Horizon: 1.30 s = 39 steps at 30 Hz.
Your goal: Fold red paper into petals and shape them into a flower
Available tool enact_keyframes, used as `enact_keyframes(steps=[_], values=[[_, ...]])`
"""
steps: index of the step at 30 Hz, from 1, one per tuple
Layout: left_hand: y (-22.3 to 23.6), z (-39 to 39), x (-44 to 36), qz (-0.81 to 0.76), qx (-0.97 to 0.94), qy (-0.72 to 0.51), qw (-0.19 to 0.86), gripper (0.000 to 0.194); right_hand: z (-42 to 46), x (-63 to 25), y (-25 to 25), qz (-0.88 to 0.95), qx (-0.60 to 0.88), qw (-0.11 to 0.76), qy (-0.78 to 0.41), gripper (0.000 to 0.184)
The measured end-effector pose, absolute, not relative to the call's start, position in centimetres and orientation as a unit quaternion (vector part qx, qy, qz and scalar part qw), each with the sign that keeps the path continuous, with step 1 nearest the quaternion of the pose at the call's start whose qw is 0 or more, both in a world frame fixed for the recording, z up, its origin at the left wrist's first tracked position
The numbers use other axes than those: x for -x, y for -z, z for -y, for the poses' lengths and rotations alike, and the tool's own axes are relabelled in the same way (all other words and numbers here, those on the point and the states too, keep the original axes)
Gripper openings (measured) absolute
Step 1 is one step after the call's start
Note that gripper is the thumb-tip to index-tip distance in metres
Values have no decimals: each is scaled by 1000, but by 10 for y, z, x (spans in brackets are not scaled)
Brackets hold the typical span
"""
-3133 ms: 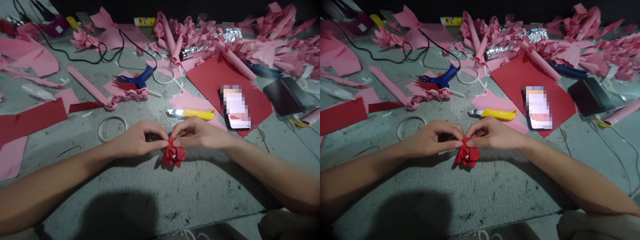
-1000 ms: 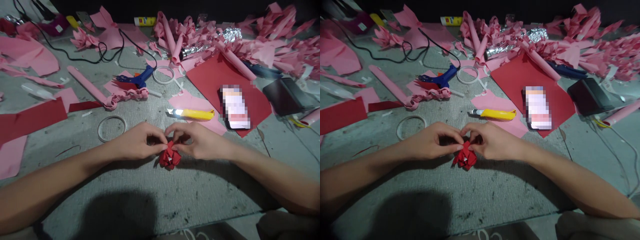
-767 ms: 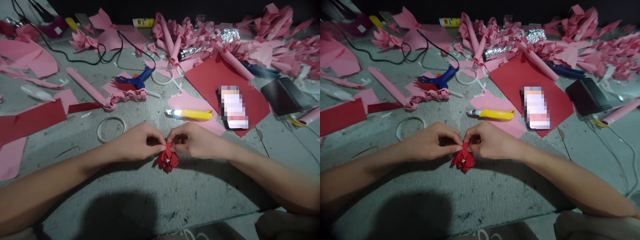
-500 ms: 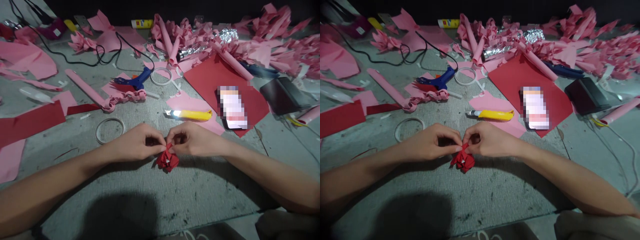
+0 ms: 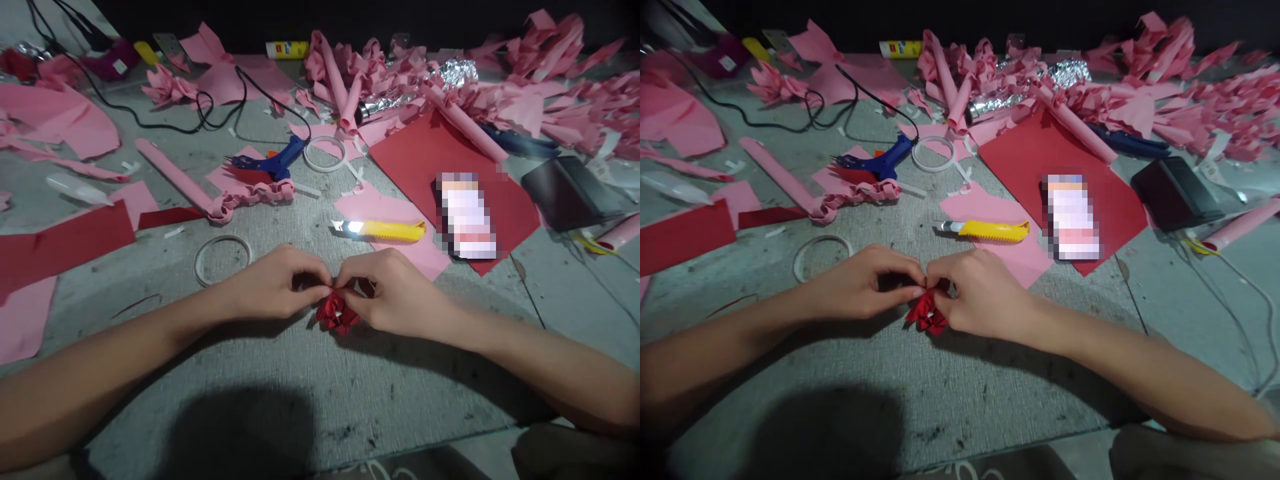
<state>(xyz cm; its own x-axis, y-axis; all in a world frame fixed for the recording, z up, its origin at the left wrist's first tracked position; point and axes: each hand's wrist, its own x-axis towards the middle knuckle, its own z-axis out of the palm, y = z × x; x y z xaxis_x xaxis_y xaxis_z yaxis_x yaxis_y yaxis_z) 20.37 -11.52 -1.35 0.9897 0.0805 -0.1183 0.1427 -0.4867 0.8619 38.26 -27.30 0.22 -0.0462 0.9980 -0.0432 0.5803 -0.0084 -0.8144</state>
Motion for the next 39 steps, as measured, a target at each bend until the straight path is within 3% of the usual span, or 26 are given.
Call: enact_keyframes(steps=[6,15,21,28,39], values=[[12,112,-204,-106,-785,62,607,21,263,-396,3,550,575,363,-485,7],[13,106,-201,-95,-735,88,665,21,259,-399,17,426,435,398,-686,35],[18,108,-200,-85,-761,60,640,19,260,-397,19,381,413,442,-699,31],[16,116,-202,-68,-821,32,565,16,261,-399,10,476,458,386,-644,16],[18,117,-204,-125,-805,37,578,18,257,-404,13,493,508,375,-599,17]])
